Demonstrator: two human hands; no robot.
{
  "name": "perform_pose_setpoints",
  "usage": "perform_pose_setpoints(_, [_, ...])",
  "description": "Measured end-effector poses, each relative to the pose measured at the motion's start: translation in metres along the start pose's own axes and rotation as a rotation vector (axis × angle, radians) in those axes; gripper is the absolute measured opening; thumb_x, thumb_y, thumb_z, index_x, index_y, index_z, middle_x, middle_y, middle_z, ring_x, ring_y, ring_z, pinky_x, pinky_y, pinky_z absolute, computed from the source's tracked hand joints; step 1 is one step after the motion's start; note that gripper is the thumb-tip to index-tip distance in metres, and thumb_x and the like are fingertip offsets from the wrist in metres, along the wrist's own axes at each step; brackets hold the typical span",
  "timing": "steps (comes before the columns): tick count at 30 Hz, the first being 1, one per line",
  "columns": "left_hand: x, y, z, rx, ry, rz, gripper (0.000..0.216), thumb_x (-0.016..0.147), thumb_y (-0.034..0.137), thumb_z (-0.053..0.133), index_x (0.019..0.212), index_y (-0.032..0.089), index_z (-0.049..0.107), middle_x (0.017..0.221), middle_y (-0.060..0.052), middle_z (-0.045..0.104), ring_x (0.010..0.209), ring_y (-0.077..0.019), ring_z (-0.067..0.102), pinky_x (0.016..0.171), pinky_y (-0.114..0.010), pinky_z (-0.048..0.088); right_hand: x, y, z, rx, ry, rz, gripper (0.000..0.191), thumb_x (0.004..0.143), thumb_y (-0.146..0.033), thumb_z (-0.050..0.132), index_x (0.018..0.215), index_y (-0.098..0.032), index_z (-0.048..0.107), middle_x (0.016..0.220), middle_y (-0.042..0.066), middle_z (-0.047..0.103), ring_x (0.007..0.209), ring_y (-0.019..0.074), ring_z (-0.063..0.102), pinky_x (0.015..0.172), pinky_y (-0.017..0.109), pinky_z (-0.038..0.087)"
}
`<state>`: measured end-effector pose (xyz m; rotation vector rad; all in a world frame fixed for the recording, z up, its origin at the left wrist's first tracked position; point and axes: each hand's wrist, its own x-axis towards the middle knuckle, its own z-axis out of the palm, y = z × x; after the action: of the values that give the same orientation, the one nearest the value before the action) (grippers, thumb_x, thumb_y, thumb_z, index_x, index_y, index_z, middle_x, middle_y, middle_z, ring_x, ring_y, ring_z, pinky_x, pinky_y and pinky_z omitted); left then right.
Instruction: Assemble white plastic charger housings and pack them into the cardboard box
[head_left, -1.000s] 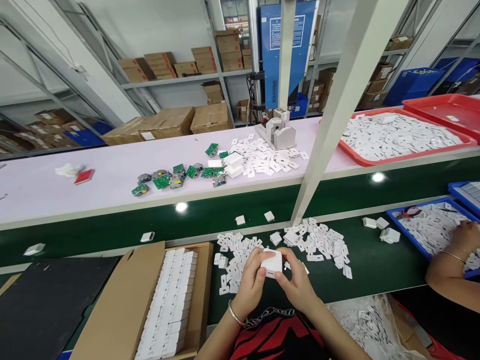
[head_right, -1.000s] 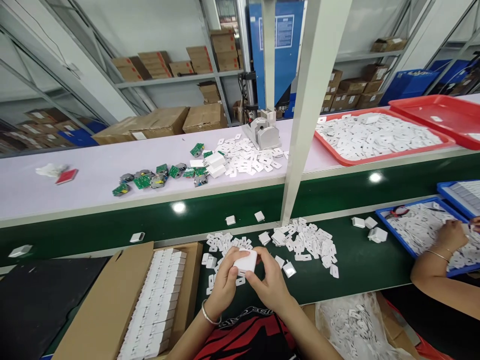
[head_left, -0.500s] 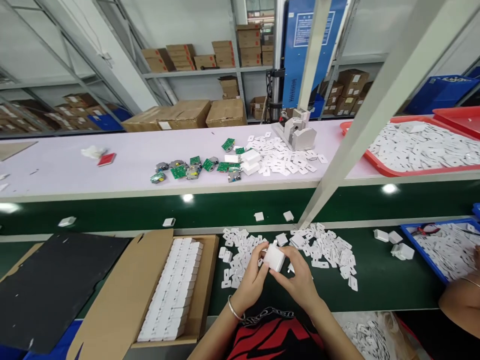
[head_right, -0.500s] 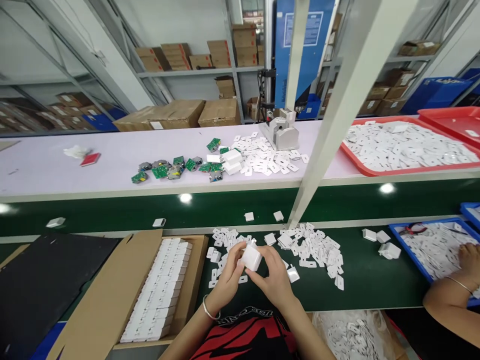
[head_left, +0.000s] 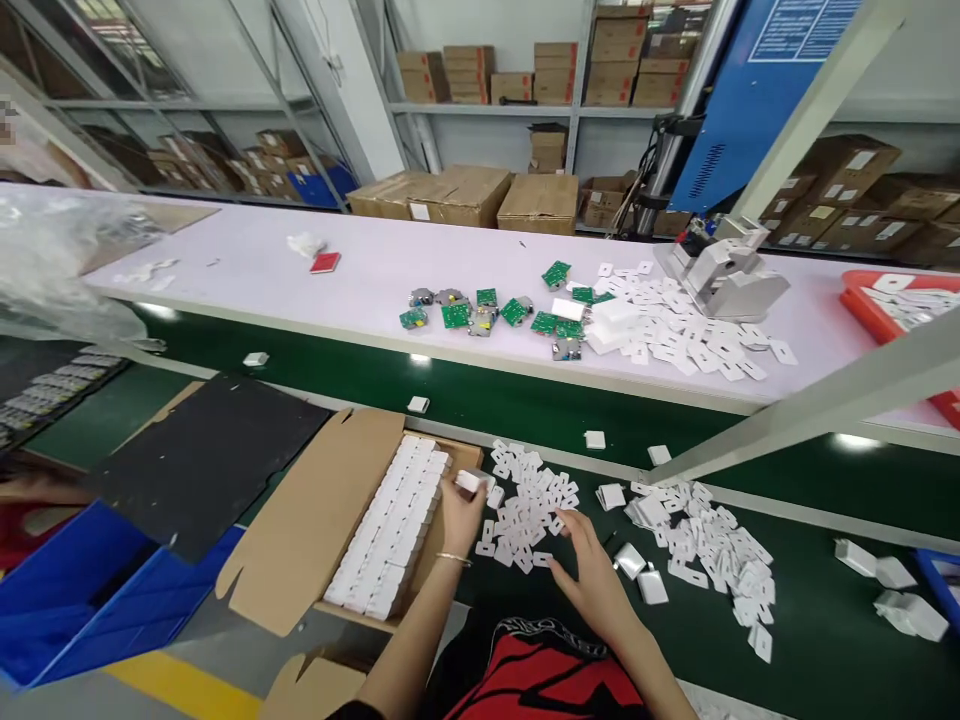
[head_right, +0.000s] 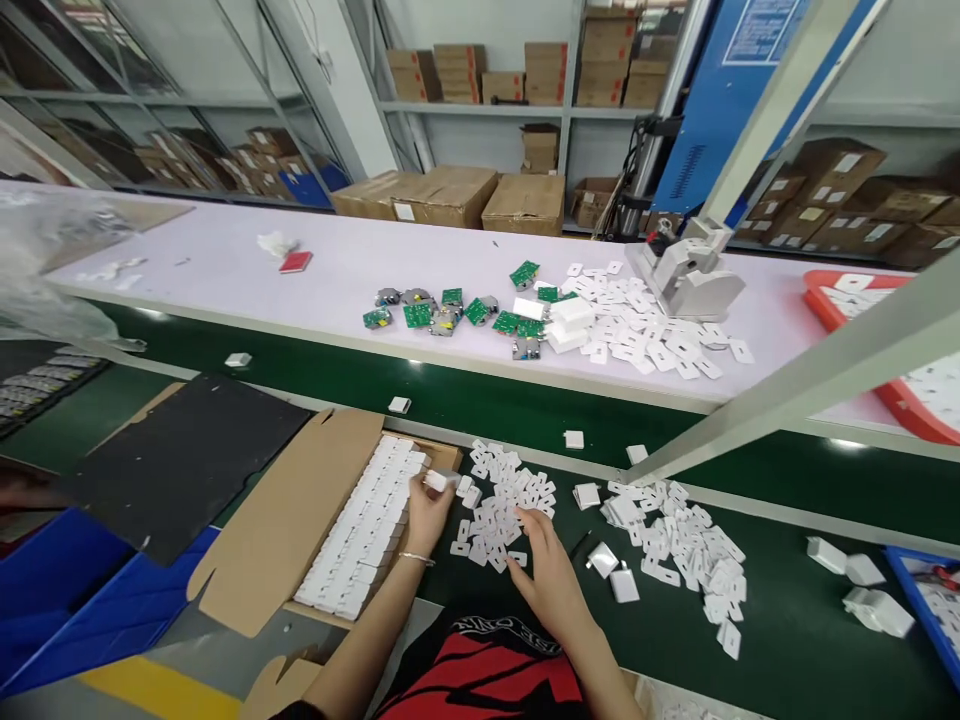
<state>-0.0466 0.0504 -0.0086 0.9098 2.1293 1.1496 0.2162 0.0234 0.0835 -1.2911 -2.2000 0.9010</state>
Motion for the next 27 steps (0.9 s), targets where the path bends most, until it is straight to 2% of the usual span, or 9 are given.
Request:
perform_pose_setpoints(3, [0.055, -0.03, -0.016, 0.128, 0.083, -0.038, 0.043, 0.088, 0.039, 0.068, 0.122, 0.017, 0.055, 0.116, -0.017, 0.07, 0.117, -0.0352, 0.067, 0.099, -0.055, 0.053, -0.001, 0.004, 0.004, 0.008, 0.002, 0.08, 0.049, 0.106, -0.03, 0.049, 0.154, -0.034, 0.039, 0.144, 0.013, 0.053, 0.114, 0.0241, 0.07, 0.089, 0.037, 0.065])
perform_pose_setpoints(5, [0.081, -0.045, -0.018, 0.19, 0.097, -0.019, 0.041, 0.082, 0.036, 0.074, 0.116, 0.019, 0.061, 0.131, -0.019, 0.067, 0.136, -0.04, 0.054, 0.112, -0.063, 0.04, -0.002, 0.009, 0.007, 0.001, -0.008, 0.124, 0.046, 0.106, -0.03, 0.048, 0.151, -0.034, 0.041, 0.143, 0.013, 0.053, 0.11, 0.0232, 0.071, 0.081, 0.034, 0.066])
perform_pose_setpoints(7, [0.099, -0.058, -0.013, 0.278, 0.099, 0.029, 0.039, 0.08, 0.035, 0.077, 0.113, 0.019, 0.066, 0.146, -0.02, 0.059, 0.147, -0.041, 0.042, 0.12, -0.065, 0.028, -0.003, 0.013, 0.01, -0.01, -0.023, 0.158, 0.043, 0.106, -0.031, 0.048, 0.148, -0.035, 0.044, 0.143, 0.013, 0.052, 0.109, 0.0231, 0.071, 0.077, 0.032, 0.066])
perform_pose_setpoints(11, [0.124, -0.083, 0.004, 0.562, 0.098, 0.141, 0.045, 0.085, 0.043, 0.072, 0.121, 0.017, 0.069, 0.151, -0.022, 0.055, 0.143, -0.0408, 0.046, 0.12, -0.065, 0.027, 0.0, 0.015, 0.016, -0.03, -0.054, 0.206, 0.04, 0.106, -0.032, 0.047, 0.146, -0.034, 0.047, 0.143, 0.013, 0.052, 0.108, 0.0232, 0.072, 0.076, 0.032, 0.066])
perform_pose_setpoints(14, [0.136, -0.097, 0.011, 0.603, 0.122, 0.111, 0.067, 0.086, 0.048, 0.069, 0.14, 0.01, 0.058, 0.154, -0.028, 0.05, 0.146, -0.0432, 0.043, 0.12, -0.066, 0.028, 0.005, 0.012, 0.021, -0.039, -0.074, 0.212, 0.039, 0.105, -0.03, 0.047, 0.144, -0.033, 0.048, 0.139, 0.012, 0.055, 0.106, 0.0229, 0.073, 0.077, 0.033, 0.065])
perform_pose_setpoints(17, [0.142, -0.1, 0.013, 0.665, 0.14, 0.09, 0.092, 0.083, 0.055, 0.069, 0.155, 0.005, 0.041, 0.163, -0.031, 0.039, 0.154, -0.0448, 0.032, 0.123, -0.066, 0.024, 0.009, 0.01, 0.025, -0.048, -0.096, 0.212, 0.04, 0.105, -0.029, 0.049, 0.144, -0.033, 0.048, 0.136, 0.012, 0.057, 0.103, 0.0231, 0.074, 0.078, 0.034, 0.066])
perform_pose_setpoints(22, [0.148, -0.088, 0.01, 0.789, 0.13, 0.044, 0.113, 0.08, 0.064, 0.07, 0.164, 0.004, 0.027, 0.173, -0.032, 0.015, 0.162, -0.0469, 0.012, 0.127, -0.065, 0.015, 0.014, 0.012, 0.031, -0.058, -0.163, 0.237, 0.04, 0.104, -0.029, 0.05, 0.144, -0.033, 0.048, 0.135, 0.013, 0.058, 0.103, 0.0244, 0.075, 0.075, 0.034, 0.066])
perform_pose_setpoints(25, [0.154, -0.083, 0.009, 0.805, 0.067, -0.08, 0.119, 0.077, 0.065, 0.073, 0.167, 0.007, 0.021, 0.174, -0.032, 0.015, 0.162, -0.0496, 0.011, 0.125, -0.07, 0.016, 0.016, 0.014, 0.032, -0.057, -0.2, 0.244, 0.04, 0.104, -0.029, 0.05, 0.145, -0.033, 0.048, 0.136, 0.013, 0.058, 0.105, 0.0247, 0.075, 0.078, 0.035, 0.066])
perform_pose_setpoints(27, [0.157, -0.083, 0.009, 0.807, 0.062, -0.124, 0.113, 0.08, 0.063, 0.07, 0.167, 0.009, 0.024, 0.173, -0.031, 0.02, 0.161, -0.0487, 0.016, 0.123, -0.069, 0.022, 0.017, 0.016, 0.032, -0.058, -0.218, 0.25, 0.041, 0.104, -0.029, 0.051, 0.145, -0.033, 0.048, 0.137, 0.013, 0.058, 0.105, 0.0246, 0.075, 0.078, 0.035, 0.066])
